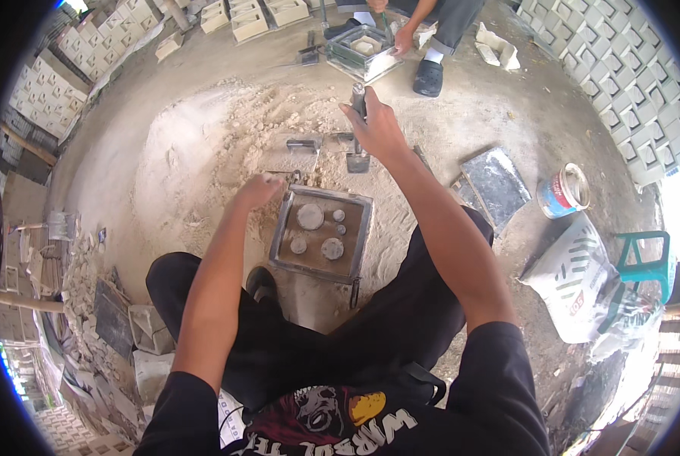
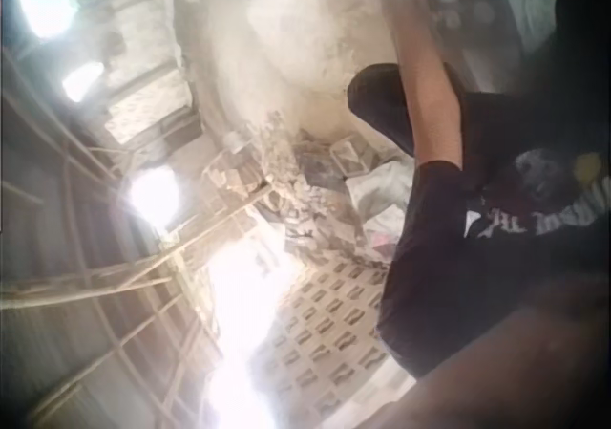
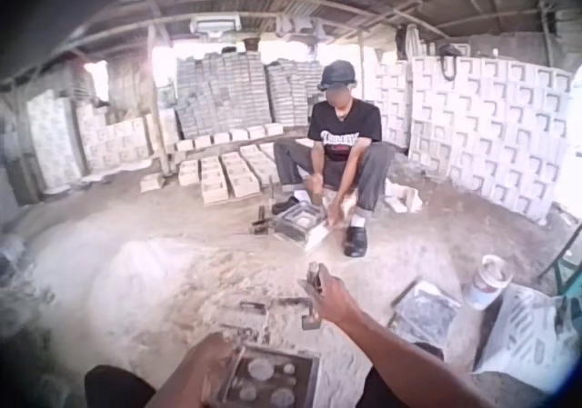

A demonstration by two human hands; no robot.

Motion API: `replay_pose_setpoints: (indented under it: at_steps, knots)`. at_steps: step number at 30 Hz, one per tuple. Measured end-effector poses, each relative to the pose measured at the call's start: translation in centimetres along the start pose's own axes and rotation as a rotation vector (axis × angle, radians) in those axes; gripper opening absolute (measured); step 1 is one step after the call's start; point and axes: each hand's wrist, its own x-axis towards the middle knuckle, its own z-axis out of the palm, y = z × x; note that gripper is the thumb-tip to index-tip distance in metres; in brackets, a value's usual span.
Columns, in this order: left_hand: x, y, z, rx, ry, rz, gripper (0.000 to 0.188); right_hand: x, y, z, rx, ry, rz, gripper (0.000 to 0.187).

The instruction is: The person fills a four-cavity metal mold with a dry mixture and uses a flat metal tool to level and compress the material. They repeatedly scoop additional material from a pile on the ground and pack it into the mold by hand and with the tool.

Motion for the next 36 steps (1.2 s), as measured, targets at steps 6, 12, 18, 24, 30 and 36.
replay_pose_setpoints:
  at_steps: [6, 12, 18, 24, 30, 36]
  knots:
    - [-2.9, -1.4, -5.5, 0.152, 0.091, -0.041, 0.058, -2.7, -2.8, 5.2, 0.051, -0.023, 0.004, 0.038]
    - [-3.4, -0.5, -5.6, 0.167, 0.042, 0.030, 0.058, -3.5, -3.9, 6.9, -0.030, -0.198, 0.038, 0.041]
    - [-1.8, -1.4, -3.6, 0.256, -0.020, 0.083, 0.058, -3.1, -3.5, 8.5, -0.144, -0.304, 0.049, 0.048]
    - [-2.8, -1.1, -3.1, 0.279, 0.004, 0.089, 0.051, -2.8, -2.5, 9.8, -0.073, -0.207, 0.010, 0.052]
    - [-2.6, -1.6, -6.7, 0.425, -0.043, 0.042, 0.054, -1.7, -2.2, 8.4, 0.062, -0.487, 0.345, 0.057]
    - [1.9, -2.3, -2.4, 0.221, 0.158, 0.327, 0.044, -2.6, 2.2, 9.8, 0.896, -0.073, 0.484, 0.036]
